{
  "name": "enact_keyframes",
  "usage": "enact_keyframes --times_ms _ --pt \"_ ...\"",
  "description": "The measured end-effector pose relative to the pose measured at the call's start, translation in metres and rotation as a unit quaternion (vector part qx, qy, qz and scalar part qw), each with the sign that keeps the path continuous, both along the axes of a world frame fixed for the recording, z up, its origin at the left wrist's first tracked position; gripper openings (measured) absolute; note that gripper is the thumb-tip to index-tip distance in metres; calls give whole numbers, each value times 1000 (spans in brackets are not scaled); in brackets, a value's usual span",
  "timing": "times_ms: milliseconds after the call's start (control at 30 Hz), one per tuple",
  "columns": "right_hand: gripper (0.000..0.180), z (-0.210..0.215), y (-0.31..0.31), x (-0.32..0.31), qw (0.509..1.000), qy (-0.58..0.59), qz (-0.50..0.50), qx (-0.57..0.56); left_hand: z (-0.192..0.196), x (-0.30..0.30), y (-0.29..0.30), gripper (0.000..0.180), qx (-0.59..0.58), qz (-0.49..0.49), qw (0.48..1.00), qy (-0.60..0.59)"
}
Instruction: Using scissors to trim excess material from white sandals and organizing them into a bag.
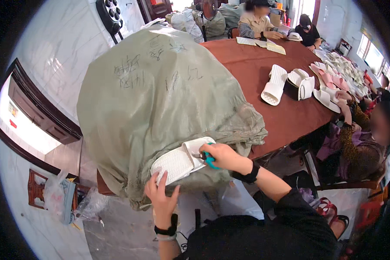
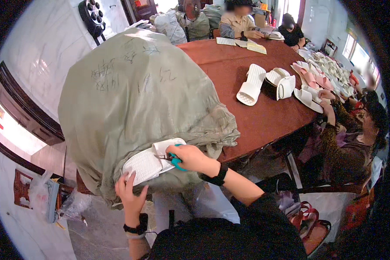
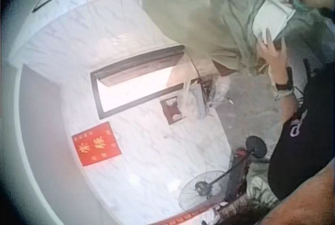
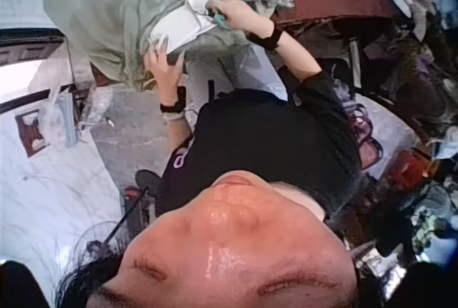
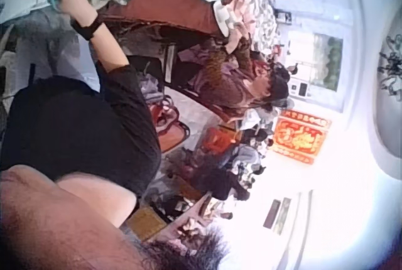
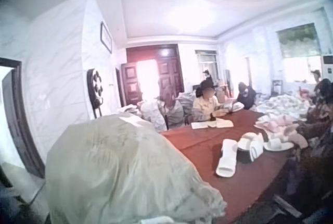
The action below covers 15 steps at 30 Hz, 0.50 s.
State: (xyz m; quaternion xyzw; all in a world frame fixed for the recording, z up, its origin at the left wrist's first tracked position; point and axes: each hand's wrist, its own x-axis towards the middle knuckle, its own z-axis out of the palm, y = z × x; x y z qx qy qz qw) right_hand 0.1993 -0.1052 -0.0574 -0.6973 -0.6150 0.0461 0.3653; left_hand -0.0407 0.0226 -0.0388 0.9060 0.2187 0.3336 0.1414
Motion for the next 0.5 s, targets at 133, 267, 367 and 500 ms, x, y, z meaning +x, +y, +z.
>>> enact_keyframes --times_ms 133,267,367,500 --pt "40 -18 -5 -3 995 -92 -27 21 -13 21 20 63 75 -16 995 69" --pt "52 -18 -3 -12 981 -155 17 113 -42 6 40 62 67 1 995 76" --pt "51 -13 0 -8 976 -168 0 136 -44 9 38 63 71 -23 995 63" --pt "41 -10 4 2 975 -198 26 96 -45 16 34 63 43 -33 997 60"
